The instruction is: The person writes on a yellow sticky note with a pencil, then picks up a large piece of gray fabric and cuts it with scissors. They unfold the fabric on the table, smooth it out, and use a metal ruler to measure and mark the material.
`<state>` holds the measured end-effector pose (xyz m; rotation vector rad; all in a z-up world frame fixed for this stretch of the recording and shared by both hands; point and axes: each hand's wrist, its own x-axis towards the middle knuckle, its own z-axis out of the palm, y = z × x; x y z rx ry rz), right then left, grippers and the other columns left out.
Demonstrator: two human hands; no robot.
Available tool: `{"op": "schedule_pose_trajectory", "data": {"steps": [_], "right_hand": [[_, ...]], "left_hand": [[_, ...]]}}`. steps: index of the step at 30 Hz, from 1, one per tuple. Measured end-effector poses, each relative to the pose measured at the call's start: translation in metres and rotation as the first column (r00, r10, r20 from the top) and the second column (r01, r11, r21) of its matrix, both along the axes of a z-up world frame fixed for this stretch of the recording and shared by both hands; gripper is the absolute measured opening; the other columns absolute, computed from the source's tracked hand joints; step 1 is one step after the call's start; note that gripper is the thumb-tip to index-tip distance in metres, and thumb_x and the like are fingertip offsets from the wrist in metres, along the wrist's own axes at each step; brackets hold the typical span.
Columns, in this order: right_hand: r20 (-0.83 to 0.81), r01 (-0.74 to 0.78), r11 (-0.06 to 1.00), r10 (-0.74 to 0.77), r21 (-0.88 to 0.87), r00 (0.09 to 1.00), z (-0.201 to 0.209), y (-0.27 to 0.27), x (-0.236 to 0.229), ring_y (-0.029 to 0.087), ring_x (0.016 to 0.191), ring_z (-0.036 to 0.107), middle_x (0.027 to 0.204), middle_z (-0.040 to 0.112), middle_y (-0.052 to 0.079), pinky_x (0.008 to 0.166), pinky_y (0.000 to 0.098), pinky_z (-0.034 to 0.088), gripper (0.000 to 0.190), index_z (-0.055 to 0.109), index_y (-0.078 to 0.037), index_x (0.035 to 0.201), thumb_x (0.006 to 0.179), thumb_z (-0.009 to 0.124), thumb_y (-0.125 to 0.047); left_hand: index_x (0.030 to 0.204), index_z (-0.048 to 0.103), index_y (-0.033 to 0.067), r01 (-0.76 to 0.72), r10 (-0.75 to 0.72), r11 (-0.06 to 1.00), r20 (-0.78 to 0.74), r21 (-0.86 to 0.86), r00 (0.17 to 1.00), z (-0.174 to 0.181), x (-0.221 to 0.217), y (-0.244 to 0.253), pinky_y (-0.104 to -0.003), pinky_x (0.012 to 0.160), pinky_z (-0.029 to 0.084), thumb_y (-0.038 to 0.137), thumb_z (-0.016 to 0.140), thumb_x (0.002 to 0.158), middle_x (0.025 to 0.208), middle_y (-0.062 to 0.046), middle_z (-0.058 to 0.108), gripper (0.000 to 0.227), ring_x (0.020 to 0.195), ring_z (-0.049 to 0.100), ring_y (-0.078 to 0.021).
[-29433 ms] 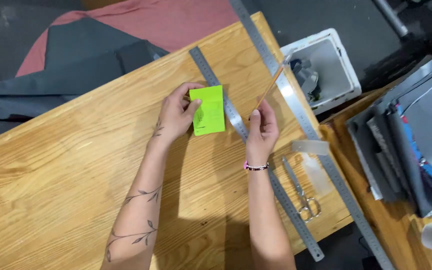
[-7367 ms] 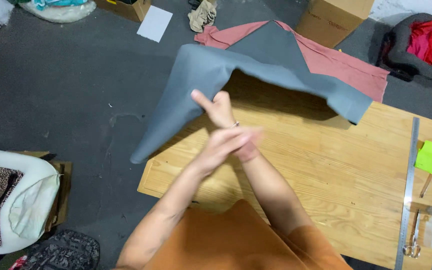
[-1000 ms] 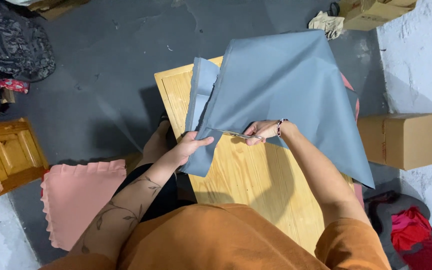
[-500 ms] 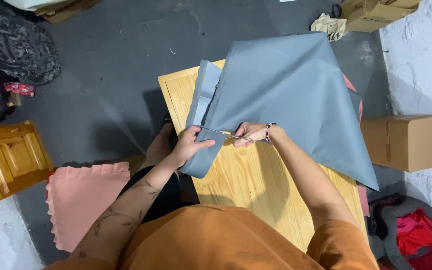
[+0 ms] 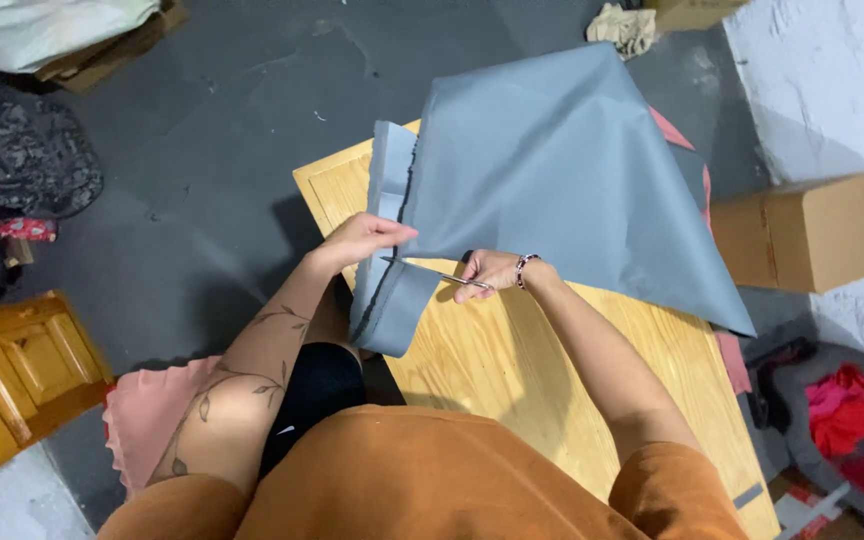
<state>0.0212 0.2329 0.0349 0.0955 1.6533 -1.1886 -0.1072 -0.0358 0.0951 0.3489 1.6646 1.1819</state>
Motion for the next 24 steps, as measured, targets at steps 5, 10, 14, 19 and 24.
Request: {"op": "schedule_pose_trajectory", "data": {"steps": [5, 10, 14, 19, 24], "right_hand": [[-0.042, 0.117, 0.993, -0.116, 0.019, 0.992, 0.009, -0.004, 0.030, 0.005, 0.043, 0.051, 0.043, 0.056, -0.001, 0.046, 0.0166, 0.039, 0.038, 0.067, -0.012, 0.054, 0.074, 0.090, -0.035], [-0.046, 0.282, 0.959, -0.281, 0.035, 0.959, 0.013, -0.008, 0.070, 0.007, 0.045, 0.054, 0.047, 0.060, 0.000, 0.049, 0.0175, 0.040, 0.035, 0.069, -0.011, 0.057, 0.074, 0.090, -0.031], [-0.114, 0.299, 0.951, -0.289, 0.076, 0.950, 0.013, -0.021, 0.091, 0.007, 0.042, 0.055, 0.046, 0.061, 0.001, 0.046, 0.0193, 0.042, 0.036, 0.072, -0.012, 0.057, 0.070, 0.093, -0.037], [-0.103, 0.382, 0.924, -0.380, -0.001, 0.919, -0.002, -0.038, 0.097, 0.007, 0.048, 0.058, 0.051, 0.064, -0.001, 0.051, 0.0184, 0.046, 0.029, 0.074, -0.013, 0.062, 0.075, 0.089, -0.033], [-0.132, 0.401, 0.905, -0.418, -0.142, 0.899, -0.005, -0.046, 0.099, 0.004, 0.044, 0.047, 0.045, 0.056, -0.001, 0.047, 0.0174, 0.037, 0.036, 0.071, -0.009, 0.062, 0.088, 0.078, -0.032]], "left_hand": [[0.122, 0.072, 0.0017, -0.130, 0.123, 0.990, 0.107, 0.059, 0.987, -0.003, 0.011, -0.003, -0.042, 0.108, 0.047, 0.047, 0.055, 0.103, 0.131, -0.029, 0.062, 0.052, 0.127, 0.057, -0.0391], [0.120, 0.072, 0.0024, -0.123, 0.114, 0.989, 0.106, 0.076, 0.988, -0.022, 0.015, 0.000, -0.038, 0.105, 0.050, 0.041, 0.059, 0.103, 0.127, -0.026, 0.065, 0.044, 0.122, 0.061, -0.0368], [0.122, 0.072, 0.0013, -0.080, 0.066, 0.992, 0.145, 0.094, 0.987, -0.034, 0.018, 0.006, -0.038, 0.105, 0.050, 0.044, 0.056, 0.103, 0.131, -0.026, 0.063, 0.049, 0.120, 0.060, -0.0305], [0.124, 0.071, 0.0049, -0.117, 0.088, 0.990, 0.300, 0.081, 0.950, -0.051, 0.023, 0.000, -0.041, 0.102, 0.053, 0.057, 0.050, 0.101, 0.135, -0.021, 0.062, 0.060, 0.116, 0.065, -0.0333], [0.141, 0.061, 0.0181, -0.021, -0.025, 0.991, 0.343, 0.129, 0.939, -0.082, 0.025, -0.010, -0.033, 0.094, 0.056, 0.021, 0.084, 0.081, 0.153, 0.001, 0.049, 0.065, 0.108, 0.065, -0.0152]]}}
